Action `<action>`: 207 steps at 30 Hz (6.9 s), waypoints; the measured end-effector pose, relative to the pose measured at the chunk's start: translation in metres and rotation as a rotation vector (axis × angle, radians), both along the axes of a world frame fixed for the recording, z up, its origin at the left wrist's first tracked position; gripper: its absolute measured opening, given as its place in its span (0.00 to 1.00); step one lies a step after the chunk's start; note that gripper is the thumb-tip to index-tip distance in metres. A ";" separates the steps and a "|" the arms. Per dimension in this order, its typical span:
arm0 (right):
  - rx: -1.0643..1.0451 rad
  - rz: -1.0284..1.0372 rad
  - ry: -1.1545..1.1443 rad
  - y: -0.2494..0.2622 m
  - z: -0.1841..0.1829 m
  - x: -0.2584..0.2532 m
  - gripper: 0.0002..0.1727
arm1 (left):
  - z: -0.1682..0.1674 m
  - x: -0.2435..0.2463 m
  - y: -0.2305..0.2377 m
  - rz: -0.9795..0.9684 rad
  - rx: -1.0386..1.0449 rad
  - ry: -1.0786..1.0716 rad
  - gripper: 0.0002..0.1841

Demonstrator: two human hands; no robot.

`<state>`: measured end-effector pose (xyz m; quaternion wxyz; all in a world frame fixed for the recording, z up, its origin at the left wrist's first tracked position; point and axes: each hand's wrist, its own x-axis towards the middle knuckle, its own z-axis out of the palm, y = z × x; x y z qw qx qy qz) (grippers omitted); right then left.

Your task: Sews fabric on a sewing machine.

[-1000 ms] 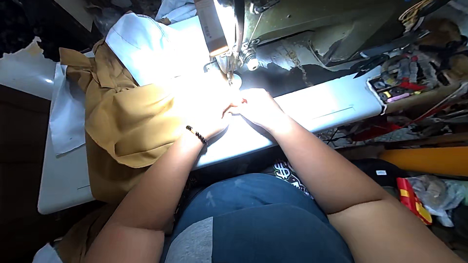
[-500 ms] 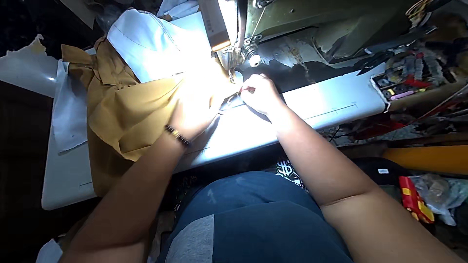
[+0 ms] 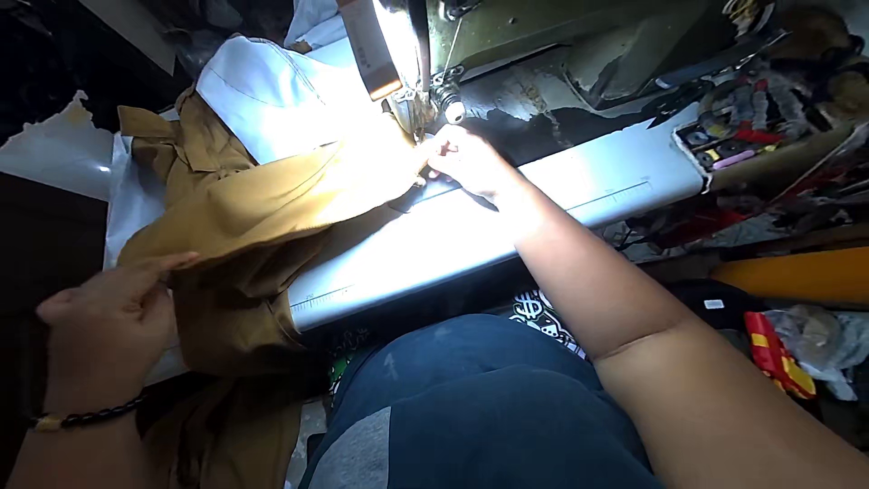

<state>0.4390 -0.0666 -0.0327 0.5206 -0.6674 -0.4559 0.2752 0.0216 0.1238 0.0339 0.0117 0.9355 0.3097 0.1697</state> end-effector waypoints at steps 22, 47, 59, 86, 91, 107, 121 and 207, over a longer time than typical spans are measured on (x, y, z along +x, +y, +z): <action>-0.073 -0.112 0.927 -0.086 -0.001 -0.069 0.14 | -0.068 0.270 -0.067 -0.567 -0.394 0.148 0.13; -0.445 -0.171 0.101 -0.032 0.010 -0.013 0.24 | -0.062 0.266 -0.088 -0.276 -0.909 0.026 0.13; -0.363 -0.063 -0.475 -0.042 0.003 -0.024 0.23 | -0.094 0.239 -0.112 -0.687 -0.270 -0.018 0.15; -0.488 -0.173 -0.627 -0.041 0.000 -0.050 0.18 | -0.095 0.261 -0.094 -0.683 -0.109 -0.098 0.06; -0.275 -0.215 -0.731 -0.044 -0.009 -0.050 0.13 | -0.098 0.233 -0.103 -0.667 -0.260 -0.037 0.23; -0.085 -0.095 -0.806 -0.052 -0.015 -0.050 0.09 | -0.098 0.227 -0.105 -0.643 -0.322 -0.044 0.25; -0.140 -0.025 -0.722 -0.036 -0.012 -0.033 0.09 | -0.094 0.238 -0.090 -0.645 -0.404 -0.024 0.24; -0.027 0.039 0.765 -0.085 -0.011 -0.054 0.10 | -0.102 0.250 -0.084 -0.856 -0.199 -0.231 0.16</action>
